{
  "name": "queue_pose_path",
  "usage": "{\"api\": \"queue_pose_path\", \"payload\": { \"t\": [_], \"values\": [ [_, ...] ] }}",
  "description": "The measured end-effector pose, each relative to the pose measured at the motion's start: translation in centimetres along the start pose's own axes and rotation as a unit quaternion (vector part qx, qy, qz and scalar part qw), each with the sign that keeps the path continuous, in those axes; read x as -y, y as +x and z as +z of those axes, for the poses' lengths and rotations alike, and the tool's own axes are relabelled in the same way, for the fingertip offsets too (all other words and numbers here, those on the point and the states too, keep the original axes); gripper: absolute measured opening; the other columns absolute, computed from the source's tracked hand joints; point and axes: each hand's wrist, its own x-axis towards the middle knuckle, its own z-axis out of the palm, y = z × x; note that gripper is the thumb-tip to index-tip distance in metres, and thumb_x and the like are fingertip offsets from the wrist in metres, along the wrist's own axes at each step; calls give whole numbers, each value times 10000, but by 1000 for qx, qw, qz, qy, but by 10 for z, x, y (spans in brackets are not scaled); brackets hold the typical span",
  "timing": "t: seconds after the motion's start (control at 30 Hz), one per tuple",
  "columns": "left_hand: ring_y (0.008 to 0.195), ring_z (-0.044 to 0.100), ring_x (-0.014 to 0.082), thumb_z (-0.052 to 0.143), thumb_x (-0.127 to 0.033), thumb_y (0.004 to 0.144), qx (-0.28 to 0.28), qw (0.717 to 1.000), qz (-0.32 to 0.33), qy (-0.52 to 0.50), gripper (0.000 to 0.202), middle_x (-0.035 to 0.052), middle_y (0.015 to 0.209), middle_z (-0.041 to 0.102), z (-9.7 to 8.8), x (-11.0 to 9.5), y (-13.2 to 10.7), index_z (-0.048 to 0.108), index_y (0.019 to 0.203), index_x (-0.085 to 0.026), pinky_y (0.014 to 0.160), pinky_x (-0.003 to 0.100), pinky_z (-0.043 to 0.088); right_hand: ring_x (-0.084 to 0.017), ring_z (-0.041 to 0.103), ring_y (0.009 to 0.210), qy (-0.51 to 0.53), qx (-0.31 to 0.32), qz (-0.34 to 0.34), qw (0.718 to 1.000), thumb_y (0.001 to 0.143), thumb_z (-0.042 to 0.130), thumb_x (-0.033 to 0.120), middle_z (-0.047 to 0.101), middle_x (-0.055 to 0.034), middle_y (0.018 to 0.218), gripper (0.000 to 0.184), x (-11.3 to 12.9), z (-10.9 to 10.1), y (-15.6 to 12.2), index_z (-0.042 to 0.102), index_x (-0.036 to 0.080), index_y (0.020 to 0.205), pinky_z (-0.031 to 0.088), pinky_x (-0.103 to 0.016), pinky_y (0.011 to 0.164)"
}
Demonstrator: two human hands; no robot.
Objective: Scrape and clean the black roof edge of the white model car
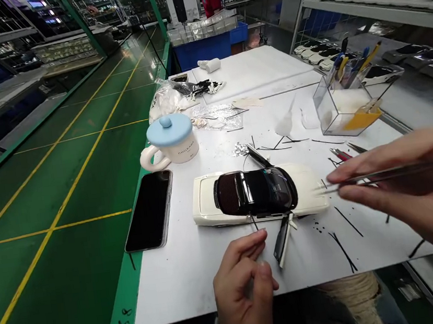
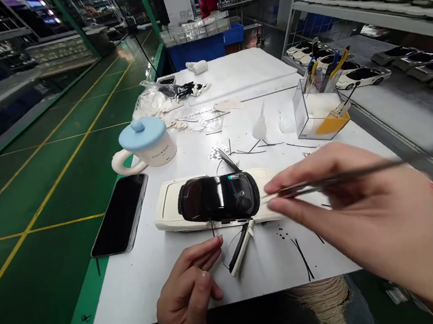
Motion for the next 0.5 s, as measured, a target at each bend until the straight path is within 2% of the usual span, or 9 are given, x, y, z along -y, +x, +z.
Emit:
{"api": "queue_pose_path", "payload": {
  "t": [0.1,0.17,0.23,0.3,0.5],
  "values": [
    [1062,621,204,469,-361,933,5,1000,5,2,422,74,1111,643,0,-1,0,599,579,-172,947,338,547,-138,641,643,94,132,43,986,644,801,363,664,-12,728,242,-2,25,-2,614,213,676,523,-227,502],
    [1066,619,201,470,-356,933,9,1000,9,-2,418,70,1110,643,0,0,0,593,578,-174,943,327,547,-81,550,513,111,170,90,975,667,782,338,594,22,630,234,-7,37,-2,592,203,685,432,-169,403],
    [1063,620,194,469,-347,934,14,1000,13,-5,414,64,1111,642,1,1,0,588,577,-176,943,313,546,-47,461,451,107,191,120,968,695,754,295,527,47,566,215,-9,44,-4,565,192,685,356,-143,369],
    [1058,623,192,464,-342,935,17,1000,15,-4,412,66,1108,643,1,2,0,589,580,-175,941,310,546,-36,421,440,94,204,120,967,710,729,265,493,55,536,213,-8,48,-5,542,180,657,317,-136,371],
    [1046,630,195,463,-311,934,14,1000,28,0,396,81,1099,646,2,2,0,588,587,-168,930,319,556,-38,385,462,18,225,101,969,728,706,326,477,48,515,304,-6,50,-5,487,172,585,292,-155,401]
  ]
}}
